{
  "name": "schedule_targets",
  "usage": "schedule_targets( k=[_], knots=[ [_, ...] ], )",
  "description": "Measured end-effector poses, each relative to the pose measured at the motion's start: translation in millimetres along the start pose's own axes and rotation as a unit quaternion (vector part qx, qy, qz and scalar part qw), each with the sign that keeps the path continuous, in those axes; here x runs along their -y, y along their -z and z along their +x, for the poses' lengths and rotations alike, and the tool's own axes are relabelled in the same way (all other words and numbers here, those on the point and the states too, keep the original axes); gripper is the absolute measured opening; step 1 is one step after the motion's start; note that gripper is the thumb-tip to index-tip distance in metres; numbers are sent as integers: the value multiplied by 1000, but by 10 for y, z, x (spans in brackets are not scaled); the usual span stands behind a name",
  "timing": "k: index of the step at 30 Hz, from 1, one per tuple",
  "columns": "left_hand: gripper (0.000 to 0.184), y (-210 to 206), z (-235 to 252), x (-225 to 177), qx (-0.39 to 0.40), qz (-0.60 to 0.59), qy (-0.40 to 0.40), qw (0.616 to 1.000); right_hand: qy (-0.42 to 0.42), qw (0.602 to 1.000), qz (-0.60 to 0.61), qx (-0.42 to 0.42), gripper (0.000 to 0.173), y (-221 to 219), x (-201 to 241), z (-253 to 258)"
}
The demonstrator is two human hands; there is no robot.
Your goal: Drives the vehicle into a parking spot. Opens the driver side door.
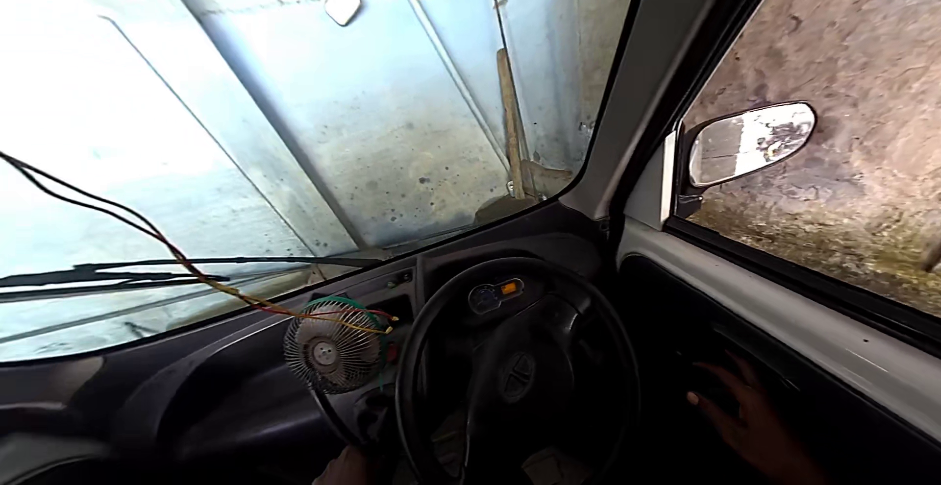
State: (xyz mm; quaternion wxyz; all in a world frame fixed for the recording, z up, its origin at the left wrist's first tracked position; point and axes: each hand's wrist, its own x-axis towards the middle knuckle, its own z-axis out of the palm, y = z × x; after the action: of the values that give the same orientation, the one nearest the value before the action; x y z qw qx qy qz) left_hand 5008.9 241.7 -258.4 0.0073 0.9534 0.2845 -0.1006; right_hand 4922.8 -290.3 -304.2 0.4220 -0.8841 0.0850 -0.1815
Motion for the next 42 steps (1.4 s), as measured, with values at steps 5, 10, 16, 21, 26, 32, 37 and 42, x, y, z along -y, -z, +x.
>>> schedule_targets(
  k=[5, 10, 16, 21, 26, 32, 37, 42],
  knots=[
    [42, 28, -60, -42, 1, -11, 9, 1000, 5, 1000, -4, 17, 54, 23, -8, -20],
    [38, 58, -129, -105, 8, -9, 24, 1000, -1, 999, -3, 42, 51, 111, 60, -36],
    [37, -222, -239, -59, -16, -52, 28, 998, -1, 998, -6, 60, 53, 144, 64, -34],
    [36, -438, -225, 6, -16, -70, 26, 997, -6, 998, -23, 59, 54, 121, 83, -49],
    [40, -37, -92, -60, 41, -23, 19, 999, -1, 998, -23, 57, 53, 116, 98, -36],
    [40, 12, -119, -175, 38, -2, 43, 998, 4, 998, 45, 35, 43, 155, 119, -68],
    [42, -244, -223, -59, -12, -42, 1, 999, 91, 980, 161, -76, 30, 147, 19, -114],
    [58, -609, -432, 208, -307, -221, -183, 907, 113, 984, 118, -74, 33, 355, -308, 47]
  ],
)
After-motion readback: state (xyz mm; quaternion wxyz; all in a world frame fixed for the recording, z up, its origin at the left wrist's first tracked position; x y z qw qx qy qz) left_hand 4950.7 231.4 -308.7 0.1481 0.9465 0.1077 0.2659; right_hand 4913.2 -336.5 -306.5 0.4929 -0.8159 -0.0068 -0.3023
